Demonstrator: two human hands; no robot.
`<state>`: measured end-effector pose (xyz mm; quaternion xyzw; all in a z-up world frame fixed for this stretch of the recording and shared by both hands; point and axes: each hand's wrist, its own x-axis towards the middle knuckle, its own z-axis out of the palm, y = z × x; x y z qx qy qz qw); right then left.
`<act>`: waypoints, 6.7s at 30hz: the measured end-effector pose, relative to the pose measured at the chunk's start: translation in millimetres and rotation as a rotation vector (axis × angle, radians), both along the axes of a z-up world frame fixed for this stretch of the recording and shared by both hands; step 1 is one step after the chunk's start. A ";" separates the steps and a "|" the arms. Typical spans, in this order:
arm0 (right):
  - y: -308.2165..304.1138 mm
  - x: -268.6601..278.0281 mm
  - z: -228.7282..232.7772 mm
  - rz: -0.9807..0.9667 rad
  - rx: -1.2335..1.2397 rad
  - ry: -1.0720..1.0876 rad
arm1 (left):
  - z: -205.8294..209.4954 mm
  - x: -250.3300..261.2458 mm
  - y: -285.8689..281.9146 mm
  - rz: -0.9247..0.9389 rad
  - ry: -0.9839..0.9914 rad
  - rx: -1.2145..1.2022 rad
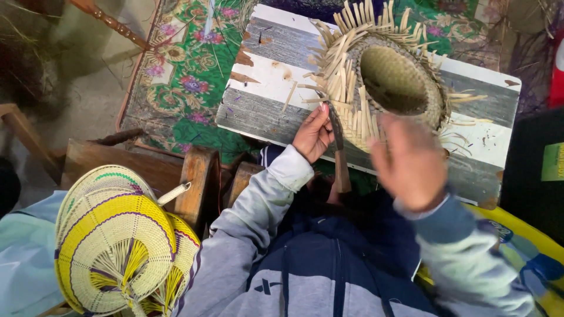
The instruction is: Trimming the excess straw from the edges of a woven straw hat using a knife
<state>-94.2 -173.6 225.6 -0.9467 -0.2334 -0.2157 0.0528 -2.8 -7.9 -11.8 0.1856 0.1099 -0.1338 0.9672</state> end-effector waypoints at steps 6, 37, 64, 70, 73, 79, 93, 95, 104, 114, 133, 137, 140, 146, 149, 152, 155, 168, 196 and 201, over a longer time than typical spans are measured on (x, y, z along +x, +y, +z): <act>38.4 -43.4 -55.7 -0.091 0.231 0.528 | 1.3 -7.2 -9.5 0.006 0.003 -0.017; 8.3 -41.0 -39.4 0.175 0.584 0.421 | 49.0 -23.3 -17.5 0.100 -0.399 0.129; -2.9 -7.2 -14.4 0.060 0.688 1.010 | 41.7 0.1 1.6 0.028 -0.443 0.211; 24.3 -20.9 -25.0 -0.015 0.520 0.881 | 74.4 -11.3 5.1 0.036 -0.440 0.221; 26.9 -23.1 -35.9 -0.006 0.619 0.907 | 73.4 -11.9 6.8 0.029 -0.437 0.237; 40.1 -27.5 -15.4 0.003 0.527 0.812 | 82.8 -13.5 8.4 0.046 -0.417 0.220; 53.7 -35.2 -7.1 0.038 0.383 0.630 | 86.7 -13.8 5.2 0.085 -0.348 0.228; 53.8 -36.3 -10.0 0.029 0.366 0.619 | 82.6 -13.4 3.7 0.088 -0.344 0.225; 50.8 -34.4 -12.0 0.026 0.417 0.650 | 83.6 -14.6 3.0 0.084 -0.337 0.234; 52.2 -36.2 -23.2 0.010 0.368 0.604 | 53.8 -7.4 -0.3 0.096 -0.323 0.244; 60.8 -33.2 -53.3 -0.092 0.365 0.661 | 18.1 -5.5 -5.1 0.093 -0.186 0.131; 62.9 -34.0 -58.5 -0.126 0.320 0.660 | 11.9 -4.2 -4.5 0.070 -0.126 0.151; 59.3 -32.4 -69.6 -0.132 0.339 0.668 | 16.2 -4.7 -4.9 0.071 -0.100 0.161; 55.2 -24.3 -61.2 -0.094 0.443 0.696 | 12.0 -0.4 -3.8 0.088 -0.082 0.187; 49.1 -19.5 -53.7 -0.080 0.463 0.681 | 9.6 0.2 -4.6 0.100 -0.081 0.184; 22.7 -8.8 -67.9 -0.101 0.374 0.607 | 12.8 0.0 -3.3 0.101 -0.081 0.174; -6.8 19.0 -89.6 -0.033 0.252 0.344 | 21.0 -1.8 -2.4 0.100 -0.085 0.166; 2.4 134.0 -44.6 0.714 -0.275 0.046 | 57.6 -3.7 12.0 -0.018 -0.082 0.155; 0.0 166.4 -68.6 0.946 -0.194 0.080 | 20.4 12.5 13.8 0.055 -0.033 0.087; 2.6 168.5 -69.8 0.944 -0.300 -0.035 | 11.9 16.1 14.8 0.058 -0.016 0.056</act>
